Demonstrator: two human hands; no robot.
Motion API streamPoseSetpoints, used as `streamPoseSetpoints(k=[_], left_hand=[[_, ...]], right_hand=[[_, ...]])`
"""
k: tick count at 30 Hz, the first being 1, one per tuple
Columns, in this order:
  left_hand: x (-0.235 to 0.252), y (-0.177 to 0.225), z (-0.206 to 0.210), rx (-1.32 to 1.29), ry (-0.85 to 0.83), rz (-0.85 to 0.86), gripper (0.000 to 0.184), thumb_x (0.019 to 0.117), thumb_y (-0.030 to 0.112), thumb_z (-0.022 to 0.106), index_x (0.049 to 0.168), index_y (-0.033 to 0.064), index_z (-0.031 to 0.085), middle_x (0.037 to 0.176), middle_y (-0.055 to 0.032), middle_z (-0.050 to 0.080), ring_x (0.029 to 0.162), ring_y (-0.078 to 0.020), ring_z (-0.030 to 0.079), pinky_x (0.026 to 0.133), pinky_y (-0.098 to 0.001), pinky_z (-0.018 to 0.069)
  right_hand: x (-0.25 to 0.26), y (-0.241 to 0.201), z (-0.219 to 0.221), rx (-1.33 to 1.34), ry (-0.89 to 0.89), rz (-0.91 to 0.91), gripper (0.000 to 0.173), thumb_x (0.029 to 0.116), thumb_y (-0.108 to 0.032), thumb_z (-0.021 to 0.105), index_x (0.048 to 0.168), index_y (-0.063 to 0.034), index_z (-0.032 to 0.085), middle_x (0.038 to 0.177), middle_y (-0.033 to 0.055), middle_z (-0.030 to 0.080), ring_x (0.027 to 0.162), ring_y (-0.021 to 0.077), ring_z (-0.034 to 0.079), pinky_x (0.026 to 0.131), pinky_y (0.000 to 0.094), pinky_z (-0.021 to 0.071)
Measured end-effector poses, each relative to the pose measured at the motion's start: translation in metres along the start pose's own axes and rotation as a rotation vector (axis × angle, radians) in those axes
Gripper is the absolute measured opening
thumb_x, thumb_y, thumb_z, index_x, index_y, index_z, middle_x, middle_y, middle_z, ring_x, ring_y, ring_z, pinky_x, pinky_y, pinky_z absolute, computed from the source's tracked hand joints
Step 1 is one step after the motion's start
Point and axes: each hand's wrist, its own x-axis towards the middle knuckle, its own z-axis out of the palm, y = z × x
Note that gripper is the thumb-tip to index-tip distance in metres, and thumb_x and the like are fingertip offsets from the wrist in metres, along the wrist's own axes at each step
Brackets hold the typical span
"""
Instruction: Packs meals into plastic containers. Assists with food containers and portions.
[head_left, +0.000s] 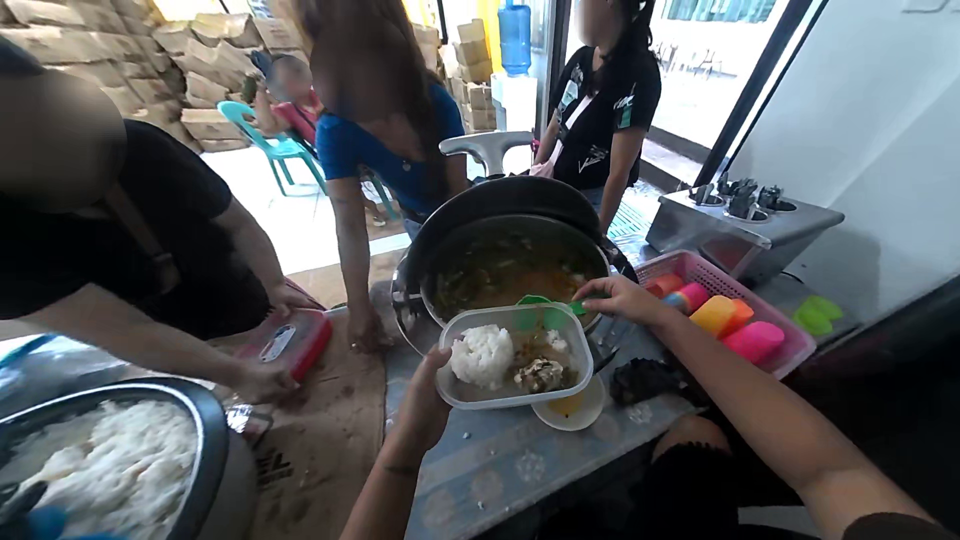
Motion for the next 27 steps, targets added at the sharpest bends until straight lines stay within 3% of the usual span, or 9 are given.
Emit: streamPoseSetpoints(k=[3, 6, 9, 13, 16, 18, 21, 25, 27], left_hand=[[-0.008, -0.006, -0.003, 0.020, -0.015, -0.033, 0.036, 0.1063, 0.019, 0.024, 0.129, 0.0071, 0.050, 0.100, -0.0010, 0.068, 0.089, -0.0078, 0.069, 0.076, -0.0260, 0.0595], [-0.016, -0.012, -0.005, 0.032, -0.003, -0.053, 0.039, 0.1043, 0.018, 0.024, 0.133, 0.0069, 0.048, 0.101, -0.0007, 0.067, 0.089, -0.0073, 0.069, 0.075, -0.0255, 0.0597], [-0.019, -0.018, -0.006, 0.005, 0.006, -0.040, 0.040, 0.1021, 0.018, 0.026, 0.135, 0.0077, 0.046, 0.102, 0.0008, 0.068, 0.089, -0.0061, 0.069, 0.076, -0.0249, 0.0600], [-0.025, -0.024, -0.008, 0.016, 0.028, -0.005, 0.043, 0.0996, 0.020, 0.026, 0.138, 0.0063, 0.042, 0.103, 0.0014, 0.066, 0.089, -0.0059, 0.069, 0.074, -0.0261, 0.0601], [-0.035, -0.027, -0.014, 0.009, 0.052, 0.011, 0.045, 0.0944, 0.022, 0.032, 0.136, 0.0070, 0.041, 0.100, 0.0042, 0.067, 0.086, -0.0040, 0.069, 0.070, -0.0252, 0.0611], [-0.046, -0.032, -0.022, -0.016, 0.070, 0.032, 0.046, 0.0926, 0.022, 0.036, 0.136, 0.0063, 0.041, 0.100, 0.0060, 0.067, 0.086, -0.0027, 0.070, 0.070, -0.0240, 0.0612], [-0.066, -0.038, -0.034, -0.046, 0.134, 0.035, 0.047, 0.0912, 0.021, 0.037, 0.137, 0.0083, 0.040, 0.100, 0.0089, 0.069, 0.084, -0.0007, 0.070, 0.067, -0.0225, 0.0613], [-0.089, -0.047, -0.057, -0.053, 0.192, 0.071, 0.050, 0.0908, 0.019, 0.039, 0.139, 0.0077, 0.035, 0.105, 0.0117, 0.067, 0.093, 0.0021, 0.068, 0.082, -0.0210, 0.0592], [-0.097, -0.050, -0.068, -0.056, 0.228, 0.086, 0.047, 0.0904, 0.020, 0.041, 0.136, 0.0094, 0.037, 0.103, 0.0129, 0.068, 0.093, 0.0019, 0.068, 0.082, -0.0210, 0.0594]], right_hand=[[-0.006, -0.015, -0.007, 0.181, 0.094, 0.003, 0.016, 0.1000, 0.003, 0.056, 0.112, 0.0027, 0.066, 0.084, -0.0024, 0.062, 0.059, -0.0034, 0.045, 0.056, 0.0137, 0.0395], [-0.017, -0.030, -0.015, 0.180, 0.169, -0.152, 0.017, 0.0978, 0.004, 0.057, 0.110, -0.0003, 0.066, 0.085, -0.0040, 0.065, 0.059, -0.0035, 0.048, 0.055, 0.0136, 0.0416], [-0.041, -0.051, -0.006, -0.138, 0.117, -0.446, 0.014, 0.0949, 0.001, 0.063, 0.107, 0.0001, 0.071, 0.094, -0.0003, 0.072, 0.078, -0.0030, 0.063, 0.073, 0.0145, 0.0538], [-0.056, -0.061, 0.004, -0.509, 0.283, -0.803, 0.018, 0.0958, -0.013, 0.061, 0.103, -0.0073, 0.077, 0.096, 0.0007, 0.075, 0.089, 0.0030, 0.068, 0.082, 0.0201, 0.0552], [-0.045, -0.056, 0.008, -0.469, 0.360, -0.701, 0.018, 0.0949, -0.009, 0.061, 0.105, -0.0063, 0.076, 0.097, 0.0011, 0.073, 0.084, 0.0011, 0.067, 0.078, 0.0173, 0.0563], [-0.022, -0.049, 0.015, -0.520, 0.420, -0.597, 0.019, 0.0956, -0.006, 0.063, 0.110, -0.0042, 0.075, 0.102, 0.0089, 0.075, 0.086, 0.0155, 0.071, 0.079, 0.0337, 0.0594], [0.024, -0.033, 0.042, -0.628, 0.296, -0.436, 0.024, 0.0980, -0.003, 0.061, 0.118, -0.0044, 0.074, 0.112, 0.0161, 0.074, 0.099, 0.0336, 0.073, 0.085, 0.0554, 0.0581], [0.073, -0.027, 0.087, -0.725, 0.119, -0.407, 0.029, 0.0956, 0.002, 0.059, 0.118, -0.0057, 0.075, 0.109, 0.0177, 0.074, 0.101, 0.0367, 0.071, 0.086, 0.0556, 0.0567], [0.090, -0.032, 0.104, -0.732, 0.081, -0.393, 0.029, 0.0960, 0.002, 0.058, 0.119, -0.0050, 0.074, 0.112, 0.0182, 0.073, 0.103, 0.0371, 0.071, 0.087, 0.0553, 0.0560]])
